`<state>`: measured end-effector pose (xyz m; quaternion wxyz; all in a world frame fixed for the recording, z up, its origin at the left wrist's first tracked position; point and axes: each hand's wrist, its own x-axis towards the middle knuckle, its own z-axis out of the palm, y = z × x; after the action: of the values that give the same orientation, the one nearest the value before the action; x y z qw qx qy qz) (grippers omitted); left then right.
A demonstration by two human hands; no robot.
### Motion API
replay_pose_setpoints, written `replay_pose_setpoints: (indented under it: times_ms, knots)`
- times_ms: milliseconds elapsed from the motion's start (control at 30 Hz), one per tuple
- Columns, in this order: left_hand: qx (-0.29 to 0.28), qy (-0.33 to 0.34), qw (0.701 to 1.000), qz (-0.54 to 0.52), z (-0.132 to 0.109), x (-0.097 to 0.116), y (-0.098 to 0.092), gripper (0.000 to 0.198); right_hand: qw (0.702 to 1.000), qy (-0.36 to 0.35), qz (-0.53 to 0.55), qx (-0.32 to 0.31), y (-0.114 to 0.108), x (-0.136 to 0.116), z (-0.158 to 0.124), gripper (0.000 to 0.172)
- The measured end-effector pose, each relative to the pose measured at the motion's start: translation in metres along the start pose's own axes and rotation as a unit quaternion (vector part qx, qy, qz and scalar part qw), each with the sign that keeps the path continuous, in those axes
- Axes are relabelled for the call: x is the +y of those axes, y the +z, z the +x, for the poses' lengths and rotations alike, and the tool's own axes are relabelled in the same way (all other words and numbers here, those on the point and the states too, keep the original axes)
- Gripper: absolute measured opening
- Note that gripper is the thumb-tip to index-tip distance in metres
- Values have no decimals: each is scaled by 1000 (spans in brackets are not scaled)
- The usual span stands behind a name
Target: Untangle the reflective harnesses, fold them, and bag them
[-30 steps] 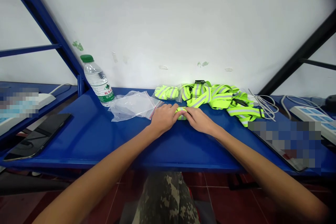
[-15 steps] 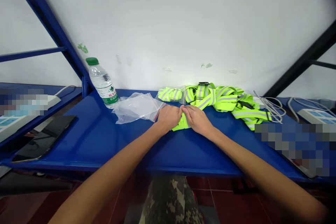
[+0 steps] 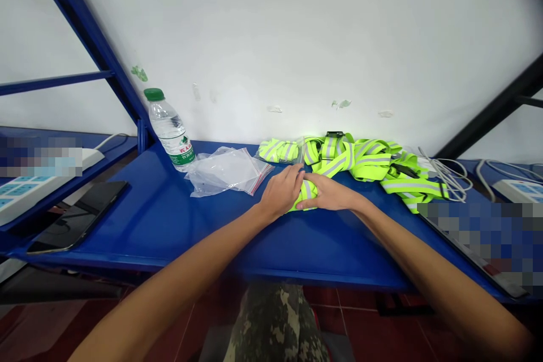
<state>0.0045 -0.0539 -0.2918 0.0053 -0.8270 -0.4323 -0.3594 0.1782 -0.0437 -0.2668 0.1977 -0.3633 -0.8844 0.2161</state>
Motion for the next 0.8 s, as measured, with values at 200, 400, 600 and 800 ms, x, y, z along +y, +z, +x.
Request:
replay_pose_setpoints:
  times_ms: [200,400,600,800]
  knots:
    - [18,59,998,10,-1,3,-6,42,999,32,-5,42,4,-8,3,45]
    - [30,-92,994,-59,1,7,-6,58,993,56,26,100,16,-1,2,40]
    - [-34,-161,983,-83,7,8,-6,55,988,40,34,149,21,-1,-1,44]
    - [33,-69,990,-116,2,15,-6,29,990,21,106,90,13,-8,-5,45]
